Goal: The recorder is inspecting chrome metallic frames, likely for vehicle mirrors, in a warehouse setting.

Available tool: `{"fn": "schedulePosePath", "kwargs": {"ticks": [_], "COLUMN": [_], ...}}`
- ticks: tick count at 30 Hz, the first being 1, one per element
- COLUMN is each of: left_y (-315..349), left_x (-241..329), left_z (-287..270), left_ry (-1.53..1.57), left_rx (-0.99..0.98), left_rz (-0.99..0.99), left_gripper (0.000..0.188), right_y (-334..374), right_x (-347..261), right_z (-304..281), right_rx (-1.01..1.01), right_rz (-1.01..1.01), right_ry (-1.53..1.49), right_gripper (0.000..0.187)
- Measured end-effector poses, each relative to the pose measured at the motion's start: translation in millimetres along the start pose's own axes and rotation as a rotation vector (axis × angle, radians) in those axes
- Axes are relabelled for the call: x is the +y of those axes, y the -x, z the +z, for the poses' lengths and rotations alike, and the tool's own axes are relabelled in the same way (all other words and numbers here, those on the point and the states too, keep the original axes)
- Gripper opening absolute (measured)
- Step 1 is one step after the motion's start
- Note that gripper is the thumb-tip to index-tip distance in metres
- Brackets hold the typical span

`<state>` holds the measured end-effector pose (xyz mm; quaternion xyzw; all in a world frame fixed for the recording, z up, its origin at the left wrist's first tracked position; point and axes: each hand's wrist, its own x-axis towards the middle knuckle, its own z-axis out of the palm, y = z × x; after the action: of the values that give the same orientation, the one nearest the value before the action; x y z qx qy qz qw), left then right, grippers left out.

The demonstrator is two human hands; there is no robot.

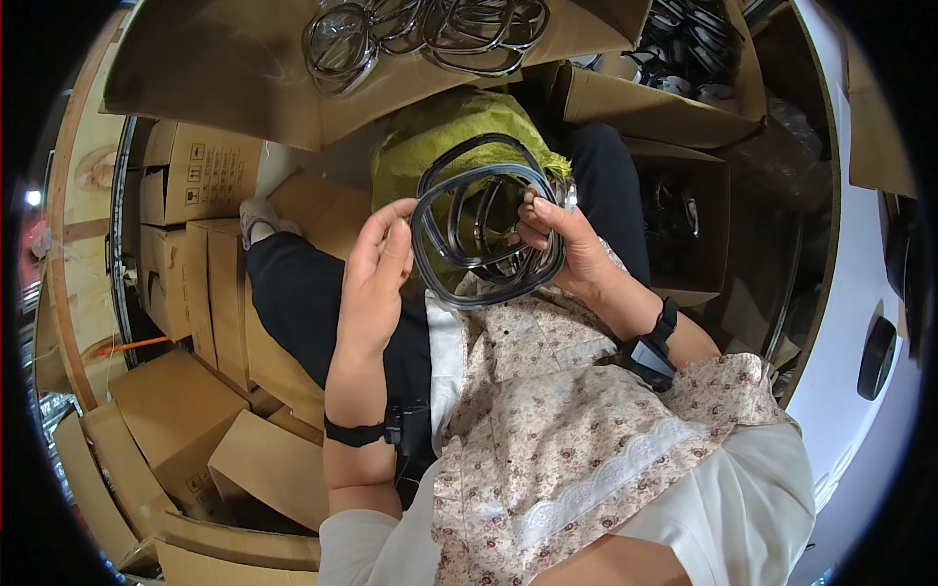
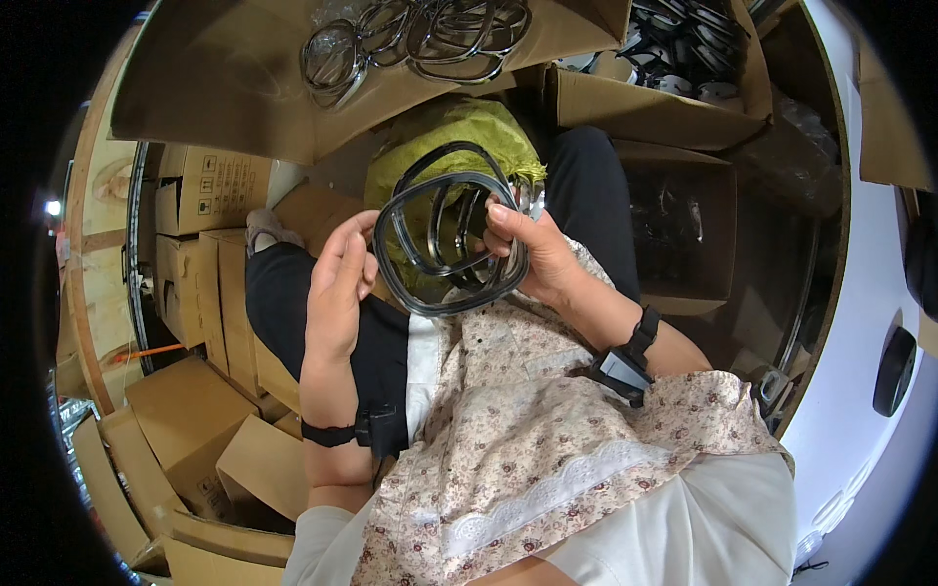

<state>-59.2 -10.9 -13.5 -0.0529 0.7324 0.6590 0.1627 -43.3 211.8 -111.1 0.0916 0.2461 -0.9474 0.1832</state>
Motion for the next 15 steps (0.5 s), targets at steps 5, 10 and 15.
{"fn": "schedulePosePath", "kwargs": {"ticks": [5, 10, 15], "left_y": [14, 45, 50], "left_x": [1, 22, 33], "left_z": [-13, -8, 0], "left_ry": [0.293, -0.259, -0.865], "left_rx": [-0.269, -0.283, -0.273], "left_rz": [-0.198, 0.310, 0.734], "left_gripper": [0.033, 0.022, 0.023], "right_y": [-2, -14, -10], "right_x": [3, -1, -11], "right_z": [-1, -2, 7], "right_rx": [0.006, 0.177, 0.133], "right_rz": [-0.043, -0.086, 0.108], "right_ry": [0.075, 0.118, -0.028], "right_gripper": [0.026, 0.026, 0.030]}}
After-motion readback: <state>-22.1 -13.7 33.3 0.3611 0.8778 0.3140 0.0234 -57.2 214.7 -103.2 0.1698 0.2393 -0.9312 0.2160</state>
